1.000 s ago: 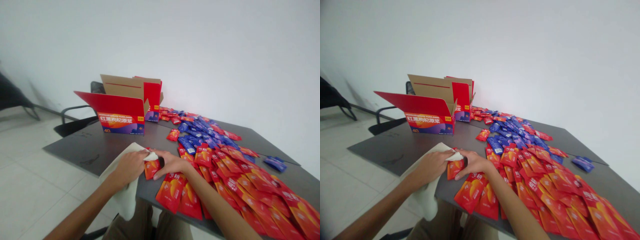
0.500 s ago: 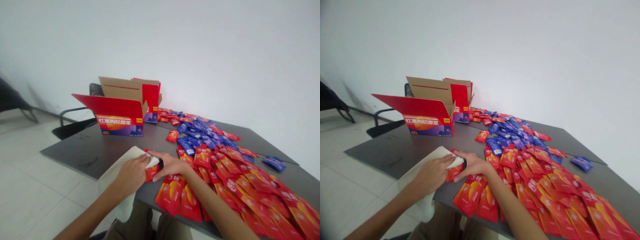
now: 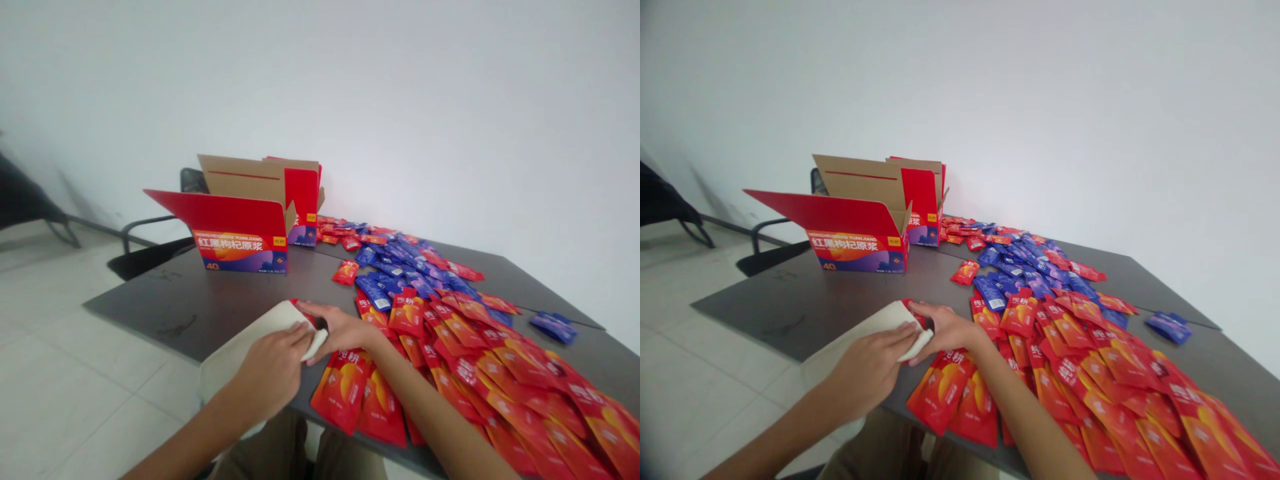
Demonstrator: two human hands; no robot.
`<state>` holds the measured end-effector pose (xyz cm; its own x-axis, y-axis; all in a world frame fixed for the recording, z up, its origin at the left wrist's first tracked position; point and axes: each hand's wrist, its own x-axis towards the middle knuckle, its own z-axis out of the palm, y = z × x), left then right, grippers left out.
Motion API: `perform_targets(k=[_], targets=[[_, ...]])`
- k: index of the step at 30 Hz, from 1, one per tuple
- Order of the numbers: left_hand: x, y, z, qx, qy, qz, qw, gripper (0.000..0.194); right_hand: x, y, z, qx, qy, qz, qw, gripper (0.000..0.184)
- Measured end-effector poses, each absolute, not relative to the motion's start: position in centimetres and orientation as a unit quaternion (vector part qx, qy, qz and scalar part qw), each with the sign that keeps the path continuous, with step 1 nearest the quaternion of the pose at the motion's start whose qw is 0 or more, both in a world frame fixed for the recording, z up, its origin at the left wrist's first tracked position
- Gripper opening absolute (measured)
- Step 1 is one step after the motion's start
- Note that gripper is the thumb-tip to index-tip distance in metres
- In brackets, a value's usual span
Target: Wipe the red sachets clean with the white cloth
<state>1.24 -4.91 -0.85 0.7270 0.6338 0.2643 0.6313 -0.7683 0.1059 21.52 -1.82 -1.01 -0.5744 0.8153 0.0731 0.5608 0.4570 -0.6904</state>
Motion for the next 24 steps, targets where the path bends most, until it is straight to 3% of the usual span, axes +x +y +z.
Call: perform_targets(k=[7, 13, 19, 24], targets=[[0.9, -3.1, -0.3, 0.894, 0.426, 0.137, 0.002, 0.044, 21.4, -2.0, -0.7, -0.401, -0.834, 0.316, 0.211, 0.109], [1.4, -5.2, -0.8, 0.932, 0.334, 0.140, 0.007, 0.052, 21.4, -2.0, -0.8, -0.423, -0.826, 0.318, 0.196, 0.115], [0.8, -3.0, -0.1, 0.901, 0.415, 0.125, -0.001, 0.044, 21.6, -1.9, -1.0, -0.401, -0.833, 0.318, 0.211, 0.110], [1.4, -5.2, -0.7, 0.927, 0.354, 0.123, -0.003, 0.052, 21.7, -1.7, -1.5, -0.417, -0.830, 0.313, 0.198, 0.115]])
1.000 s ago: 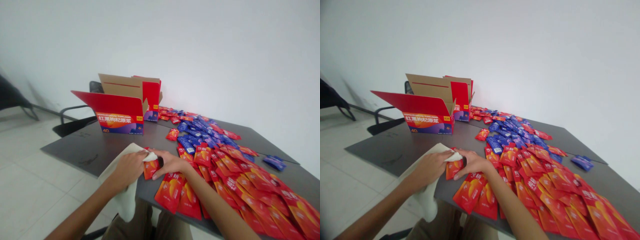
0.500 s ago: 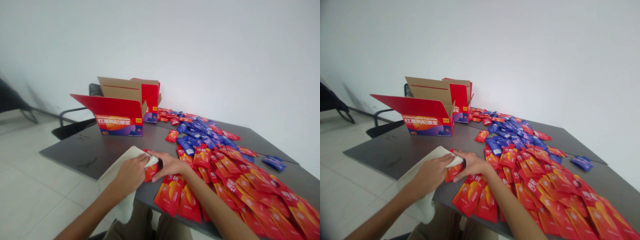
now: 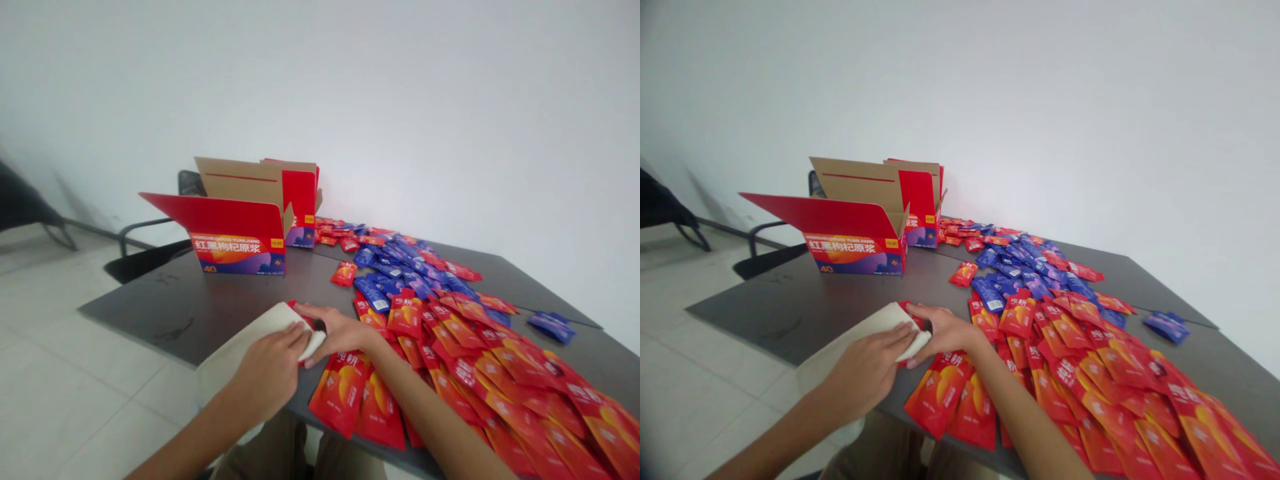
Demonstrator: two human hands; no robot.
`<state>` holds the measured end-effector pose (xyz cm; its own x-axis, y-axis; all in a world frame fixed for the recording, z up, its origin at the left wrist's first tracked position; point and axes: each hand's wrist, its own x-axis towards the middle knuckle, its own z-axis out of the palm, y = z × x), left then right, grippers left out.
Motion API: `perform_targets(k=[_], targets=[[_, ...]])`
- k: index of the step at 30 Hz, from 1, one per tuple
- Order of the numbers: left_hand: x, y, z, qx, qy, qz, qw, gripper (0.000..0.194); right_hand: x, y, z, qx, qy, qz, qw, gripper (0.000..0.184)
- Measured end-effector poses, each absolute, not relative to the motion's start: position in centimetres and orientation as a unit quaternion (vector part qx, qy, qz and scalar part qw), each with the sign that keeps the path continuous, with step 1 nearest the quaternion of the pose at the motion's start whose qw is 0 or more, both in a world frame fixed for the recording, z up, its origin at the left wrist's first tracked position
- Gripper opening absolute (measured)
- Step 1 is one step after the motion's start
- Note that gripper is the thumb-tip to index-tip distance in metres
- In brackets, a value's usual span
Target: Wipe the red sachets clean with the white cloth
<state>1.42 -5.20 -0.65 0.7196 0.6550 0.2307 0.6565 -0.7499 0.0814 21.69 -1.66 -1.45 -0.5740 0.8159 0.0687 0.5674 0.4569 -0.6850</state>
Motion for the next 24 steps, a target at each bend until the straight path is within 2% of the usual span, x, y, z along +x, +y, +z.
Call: perform_targets(k=[3, 8, 15, 21, 24], targets=[[1.3, -5.1, -0.6, -0.931, -0.342, -0.129, -0.014, 0.051, 21.6, -1.8, -1.2, -0.417, -0.834, 0.304, 0.195, 0.116], [0.7, -2.7, 0.0, -0.896, -0.427, -0.121, 0.000, 0.045, 21.5, -2.0, -0.7, -0.406, -0.833, 0.315, 0.207, 0.109], [1.6, -5.7, -0.8, -0.934, -0.332, -0.134, -0.005, 0.053, 21.5, -1.8, -1.0, -0.428, -0.830, 0.309, 0.182, 0.117], [0.7, -3.2, 0.3, -0.897, -0.427, -0.112, 0.002, 0.045, 21.5, -1.8, -1.0, -0.408, -0.832, 0.315, 0.203, 0.112], [1.1, -4.4, -0.2, -0.913, -0.391, -0.118, 0.014, 0.049, 21.6, -1.7, -1.2, -0.417, -0.827, 0.320, 0.200, 0.113]])
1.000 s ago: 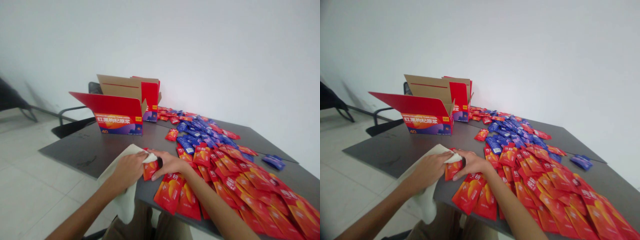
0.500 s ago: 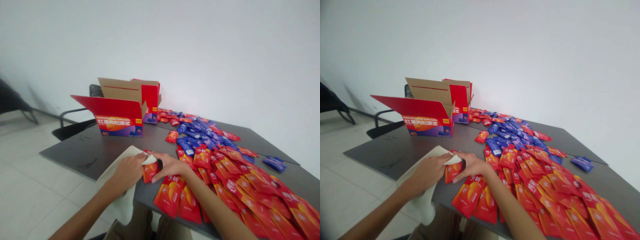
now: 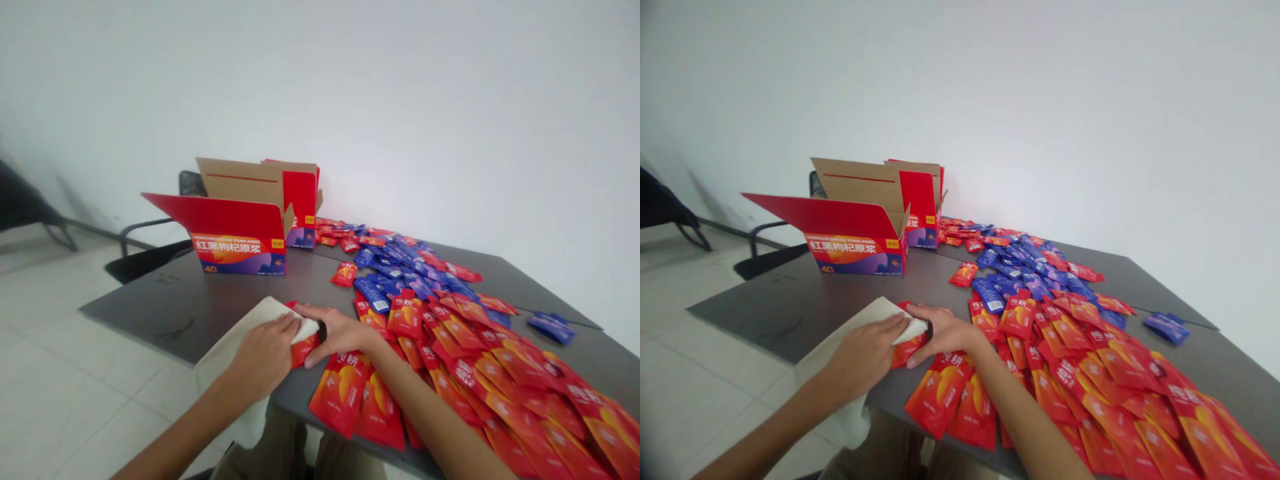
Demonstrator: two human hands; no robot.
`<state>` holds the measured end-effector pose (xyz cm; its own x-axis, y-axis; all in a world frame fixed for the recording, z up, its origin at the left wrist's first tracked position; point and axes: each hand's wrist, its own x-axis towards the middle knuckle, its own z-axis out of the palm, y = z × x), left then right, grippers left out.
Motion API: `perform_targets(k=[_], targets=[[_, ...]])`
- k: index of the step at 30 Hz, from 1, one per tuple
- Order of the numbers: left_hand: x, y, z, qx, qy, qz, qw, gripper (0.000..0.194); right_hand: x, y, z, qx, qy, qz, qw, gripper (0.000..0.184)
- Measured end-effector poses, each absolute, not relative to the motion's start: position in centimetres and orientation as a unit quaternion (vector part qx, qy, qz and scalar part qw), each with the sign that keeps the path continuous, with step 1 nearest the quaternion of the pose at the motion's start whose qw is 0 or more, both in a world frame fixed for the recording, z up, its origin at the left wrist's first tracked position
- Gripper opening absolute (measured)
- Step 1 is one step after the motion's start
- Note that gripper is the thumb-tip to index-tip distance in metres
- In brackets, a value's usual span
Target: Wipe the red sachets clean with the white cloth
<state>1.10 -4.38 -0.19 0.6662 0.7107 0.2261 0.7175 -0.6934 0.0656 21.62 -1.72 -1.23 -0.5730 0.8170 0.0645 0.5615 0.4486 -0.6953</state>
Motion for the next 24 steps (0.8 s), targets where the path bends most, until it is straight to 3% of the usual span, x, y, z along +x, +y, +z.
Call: perform_targets(k=[4, 10, 16, 21, 24], targets=[[1.4, -5.4, -0.8, -0.936, -0.328, -0.128, -0.004, 0.053, 21.6, -1.7, -1.2, -0.419, -0.828, 0.316, 0.197, 0.116], [0.4, -2.6, 0.0, -0.900, -0.423, -0.110, 0.001, 0.045, 21.5, -2.0, -0.8, -0.405, -0.831, 0.315, 0.213, 0.108], [1.0, -4.6, -0.7, -0.935, -0.326, -0.137, -0.013, 0.051, 21.5, -1.9, -0.9, -0.425, -0.830, 0.312, 0.183, 0.115], [1.0, -3.2, -0.4, -0.898, -0.419, -0.138, -0.002, 0.042, 21.4, -1.9, -0.8, -0.403, -0.835, 0.311, 0.209, 0.108], [1.4, -4.1, -0.7, -0.910, -0.392, -0.130, 0.007, 0.047, 21.5, -1.8, -1.1, -0.411, -0.833, 0.311, 0.203, 0.111]])
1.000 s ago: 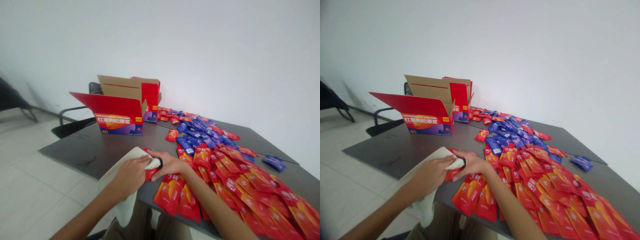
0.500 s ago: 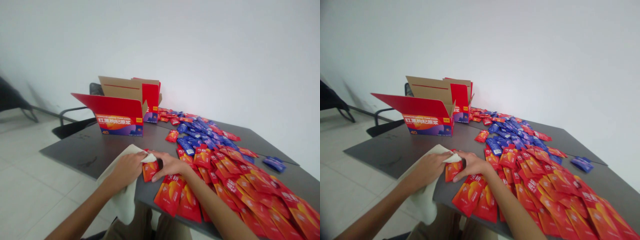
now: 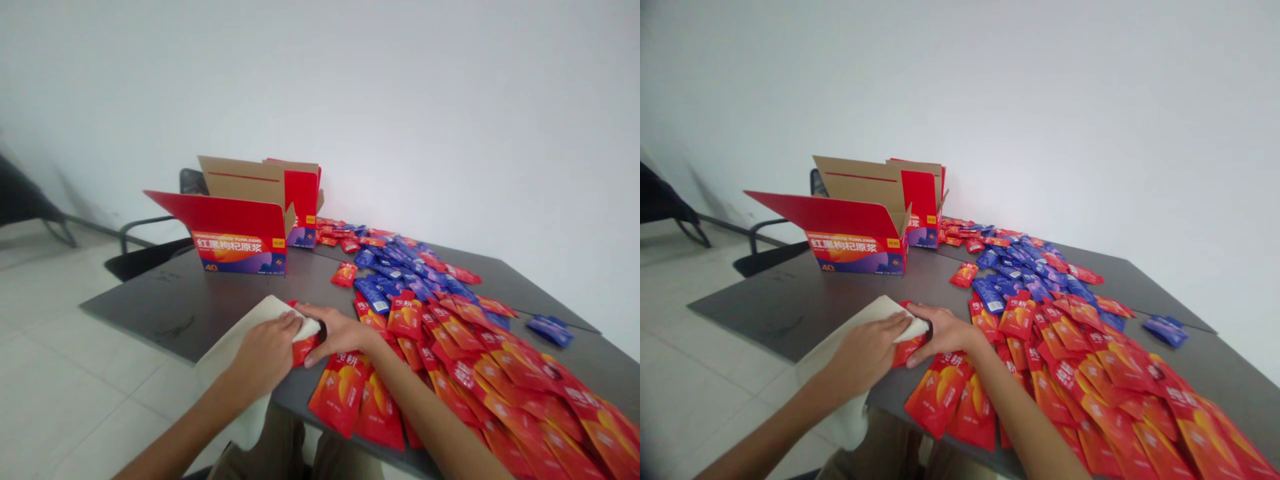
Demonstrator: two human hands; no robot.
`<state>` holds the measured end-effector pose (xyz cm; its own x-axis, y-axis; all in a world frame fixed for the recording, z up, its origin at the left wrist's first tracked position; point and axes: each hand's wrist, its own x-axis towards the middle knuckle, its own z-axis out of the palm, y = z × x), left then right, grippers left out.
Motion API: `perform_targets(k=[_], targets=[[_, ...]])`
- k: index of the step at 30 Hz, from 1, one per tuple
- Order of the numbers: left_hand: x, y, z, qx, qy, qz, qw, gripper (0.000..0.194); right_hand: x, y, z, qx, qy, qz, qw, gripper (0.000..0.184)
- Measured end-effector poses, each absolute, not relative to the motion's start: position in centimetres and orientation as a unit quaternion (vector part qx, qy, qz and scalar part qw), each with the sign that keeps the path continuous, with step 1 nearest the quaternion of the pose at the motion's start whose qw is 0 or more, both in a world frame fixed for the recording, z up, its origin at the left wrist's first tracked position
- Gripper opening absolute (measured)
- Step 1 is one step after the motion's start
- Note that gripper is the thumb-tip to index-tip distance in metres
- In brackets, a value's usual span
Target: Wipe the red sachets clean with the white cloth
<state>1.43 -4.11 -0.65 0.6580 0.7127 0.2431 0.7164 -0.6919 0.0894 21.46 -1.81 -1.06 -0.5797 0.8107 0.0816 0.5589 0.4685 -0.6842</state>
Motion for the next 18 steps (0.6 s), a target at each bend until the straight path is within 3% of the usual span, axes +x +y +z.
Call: perform_targets(k=[4, 10, 18], targets=[[1.5, -5.4, -0.7, -0.935, -0.329, -0.131, -0.005, 0.052, 21.5, -1.8, -1.2, -0.422, -0.830, 0.309, 0.196, 0.116], [0.9, -3.2, -0.1, -0.893, -0.432, -0.123, 0.012, 0.044, 21.5, -1.9, -0.9, -0.405, -0.833, 0.316, 0.206, 0.109], [1.3, -5.1, -0.6, -0.930, -0.342, -0.136, -0.011, 0.051, 21.4, -1.8, -0.9, -0.426, -0.830, 0.310, 0.183, 0.115]])
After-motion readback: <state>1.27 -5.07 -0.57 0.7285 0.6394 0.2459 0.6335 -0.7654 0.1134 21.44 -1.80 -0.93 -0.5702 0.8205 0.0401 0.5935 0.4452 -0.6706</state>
